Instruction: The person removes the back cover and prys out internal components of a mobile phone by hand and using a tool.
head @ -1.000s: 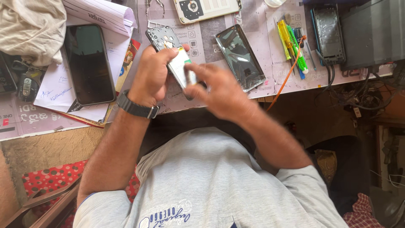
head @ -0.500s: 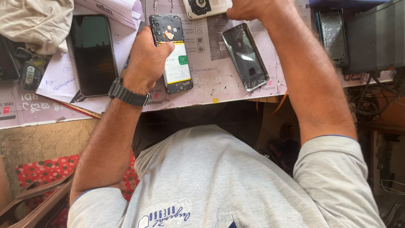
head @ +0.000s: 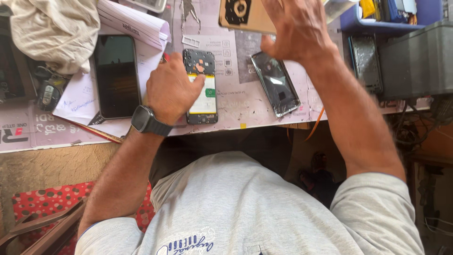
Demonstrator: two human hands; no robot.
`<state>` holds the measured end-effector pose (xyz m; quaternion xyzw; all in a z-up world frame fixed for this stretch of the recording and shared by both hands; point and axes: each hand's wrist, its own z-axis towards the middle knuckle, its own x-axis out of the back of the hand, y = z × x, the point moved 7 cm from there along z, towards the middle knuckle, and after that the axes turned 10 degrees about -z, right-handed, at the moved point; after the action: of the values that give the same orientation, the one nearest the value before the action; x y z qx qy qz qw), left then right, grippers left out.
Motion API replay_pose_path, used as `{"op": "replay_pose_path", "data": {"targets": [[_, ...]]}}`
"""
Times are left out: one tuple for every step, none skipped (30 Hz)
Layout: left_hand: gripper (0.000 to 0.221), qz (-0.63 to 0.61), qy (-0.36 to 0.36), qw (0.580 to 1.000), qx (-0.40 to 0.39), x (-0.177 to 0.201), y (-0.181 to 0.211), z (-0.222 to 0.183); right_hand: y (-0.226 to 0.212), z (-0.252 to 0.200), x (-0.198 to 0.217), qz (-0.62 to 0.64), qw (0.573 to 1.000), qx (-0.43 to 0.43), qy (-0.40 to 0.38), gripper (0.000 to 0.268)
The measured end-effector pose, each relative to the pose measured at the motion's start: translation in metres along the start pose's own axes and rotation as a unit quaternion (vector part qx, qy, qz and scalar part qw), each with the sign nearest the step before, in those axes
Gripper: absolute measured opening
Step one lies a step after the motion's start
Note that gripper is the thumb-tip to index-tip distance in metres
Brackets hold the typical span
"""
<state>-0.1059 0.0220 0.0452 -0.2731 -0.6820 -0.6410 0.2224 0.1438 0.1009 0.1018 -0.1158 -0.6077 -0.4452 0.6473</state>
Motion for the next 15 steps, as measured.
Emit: {"op": "replay_pose_path", "data": {"targets": [[0.049, 0.018, -0.011, 1.0, 0.007, 0.002, 0.004, -0.002, -0.003, -0.003, 0.008, -0.002, 1.0, 0.009, 0.023, 0.082], [0.049, 0.038, -0.017, 0.999, 0.006, 0.003, 0.007, -0.003, -0.006, -0.005, 0.014, -0.02, 0.999, 0.016, 0.047, 0.079], [0.05, 0.058, -0.023, 0.998, 0.005, 0.004, 0.01, -0.004, -0.008, -0.008, 0.019, -0.037, 0.997, 0.023, 0.071, 0.076], [0.05, 0.078, -0.031, 0.996, 0.002, 0.004, 0.013, -0.004, -0.011, -0.011, 0.024, -0.055, 0.994, 0.028, 0.094, 0.073], [0.048, 0.061, -0.029, 0.998, -0.005, 0.005, 0.016, -0.006, -0.012, -0.013, 0.025, -0.04, 0.994, 0.021, 0.097, 0.073], [0.045, 0.043, -0.028, 0.999, -0.013, 0.005, 0.018, -0.008, -0.014, -0.015, 0.027, -0.026, 0.995, 0.014, 0.099, 0.073], [0.043, 0.026, -0.027, 0.999, -0.021, 0.005, 0.019, -0.008, -0.016, -0.017, 0.029, -0.012, 0.995, 0.007, 0.101, 0.073], [0.048, -0.046, 0.003, 0.997, -0.06, 0.007, 0.025, -0.006, -0.018, -0.02, 0.033, 0.008, 0.995, -0.005, 0.103, 0.073], [0.054, -0.117, 0.034, 0.988, -0.098, 0.009, 0.03, -0.002, -0.022, -0.024, 0.037, 0.028, 0.994, -0.018, 0.105, 0.074], [0.06, -0.186, 0.064, 0.971, -0.133, 0.01, 0.033, 0.001, -0.027, -0.027, 0.041, 0.049, 0.993, -0.03, 0.107, 0.074], [0.059, -0.25, 0.056, 0.956, -0.142, 0.006, 0.033, 0.009, -0.032, -0.03, 0.047, 0.072, 0.99, -0.034, 0.114, 0.074], [0.058, -0.312, 0.048, 0.937, -0.148, 0.002, 0.032, 0.018, -0.038, -0.032, 0.052, 0.097, 0.987, -0.038, 0.121, 0.074], [0.057, -0.373, 0.041, 0.914, -0.153, -0.002, 0.03, 0.025, -0.043, -0.034, 0.057, 0.122, 0.983, -0.043, 0.127, 0.074], [0.045, -0.427, 0.013, 0.895, -0.129, -0.009, 0.027, 0.032, -0.048, -0.036, 0.061, 0.135, 0.981, -0.048, 0.131, 0.076], [0.034, -0.48, -0.014, 0.871, -0.105, -0.017, 0.025, 0.038, -0.053, -0.037, 0.063, 0.148, 0.978, -0.052, 0.135, 0.079]]}}
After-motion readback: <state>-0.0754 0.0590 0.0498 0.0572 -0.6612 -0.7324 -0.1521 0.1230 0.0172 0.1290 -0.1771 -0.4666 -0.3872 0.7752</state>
